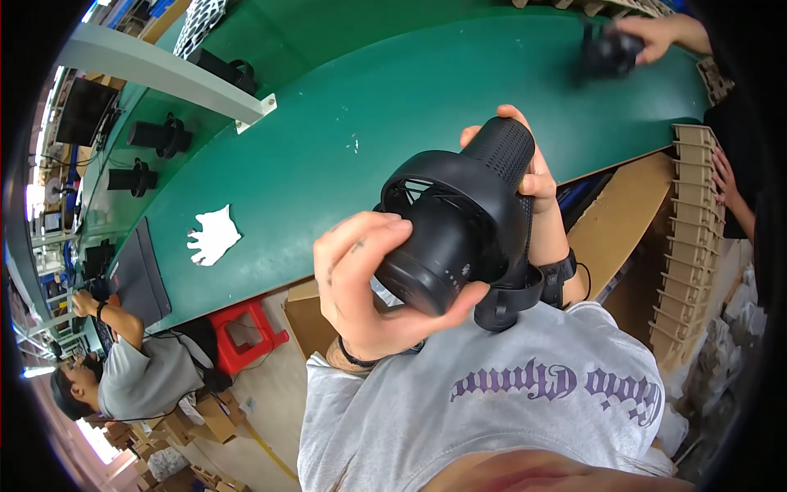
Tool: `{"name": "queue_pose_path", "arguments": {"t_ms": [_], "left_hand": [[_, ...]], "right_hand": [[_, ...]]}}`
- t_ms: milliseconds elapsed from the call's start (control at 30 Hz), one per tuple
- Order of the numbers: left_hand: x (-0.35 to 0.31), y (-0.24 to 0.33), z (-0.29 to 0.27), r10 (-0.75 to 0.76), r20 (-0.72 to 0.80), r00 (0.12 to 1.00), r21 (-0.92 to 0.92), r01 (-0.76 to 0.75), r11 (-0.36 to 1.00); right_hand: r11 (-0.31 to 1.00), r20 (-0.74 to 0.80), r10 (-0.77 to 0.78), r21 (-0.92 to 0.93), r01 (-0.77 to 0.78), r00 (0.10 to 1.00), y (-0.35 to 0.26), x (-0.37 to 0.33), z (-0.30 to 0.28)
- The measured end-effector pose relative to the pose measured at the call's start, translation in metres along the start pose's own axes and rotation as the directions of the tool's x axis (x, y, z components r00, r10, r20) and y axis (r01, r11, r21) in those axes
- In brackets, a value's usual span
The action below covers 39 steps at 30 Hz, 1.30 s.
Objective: The person picks up a microphone, rotates it to inspect it, and wipes the base with a cloth before returning it to the table. This process is repeated with several other microphones.
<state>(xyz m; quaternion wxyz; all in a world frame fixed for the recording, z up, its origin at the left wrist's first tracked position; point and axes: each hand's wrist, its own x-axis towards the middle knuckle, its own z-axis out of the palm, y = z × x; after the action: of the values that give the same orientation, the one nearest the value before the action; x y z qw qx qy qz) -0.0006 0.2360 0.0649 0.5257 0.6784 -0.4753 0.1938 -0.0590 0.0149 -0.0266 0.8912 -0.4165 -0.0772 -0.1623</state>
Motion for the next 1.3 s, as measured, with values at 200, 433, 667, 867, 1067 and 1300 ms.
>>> {"name": "queue_pose_path", "arguments": {"t_ms": [200, 433, 667, 867, 1067, 1300], "left_hand": [[0.001, 0.006, 0.008, 0.068, -0.023, 0.997, 0.037, -0.067, 0.997], [-0.004, 0.014, 0.018, 0.114, -0.060, 0.992, 0.065, -0.110, 0.992], [-0.007, 0.014, 0.023, 0.130, -0.105, 0.986, 0.080, -0.122, 0.989], [-0.005, 0.013, 0.022, 0.101, -0.112, 0.989, 0.125, -0.087, 0.988], [-0.005, 0.006, 0.009, -0.105, -0.023, 0.994, 0.082, 0.107, 0.991], [-0.005, 0.004, 0.006, -0.087, -0.001, 0.996, 0.065, 0.087, 0.994]], "right_hand": [[0.977, 0.017, -0.031, 0.212, 0.027, 0.999, 0.017, 0.000, -0.003], [0.971, 0.075, -0.032, 0.238, 0.013, 0.997, 0.022, 0.000, -0.010], [0.921, 0.070, 0.040, 0.385, -0.064, 0.997, 0.019, -0.001, -0.001], [0.970, -0.003, 0.051, 0.238, -0.048, 0.999, 0.014, -0.005, 0.002], [0.988, -0.092, 0.148, -0.032, -0.151, 0.985, 0.008, -0.008, -0.002], [0.977, -0.091, 0.179, -0.101, -0.188, 0.980, 0.001, -0.006, 0.003]]}}
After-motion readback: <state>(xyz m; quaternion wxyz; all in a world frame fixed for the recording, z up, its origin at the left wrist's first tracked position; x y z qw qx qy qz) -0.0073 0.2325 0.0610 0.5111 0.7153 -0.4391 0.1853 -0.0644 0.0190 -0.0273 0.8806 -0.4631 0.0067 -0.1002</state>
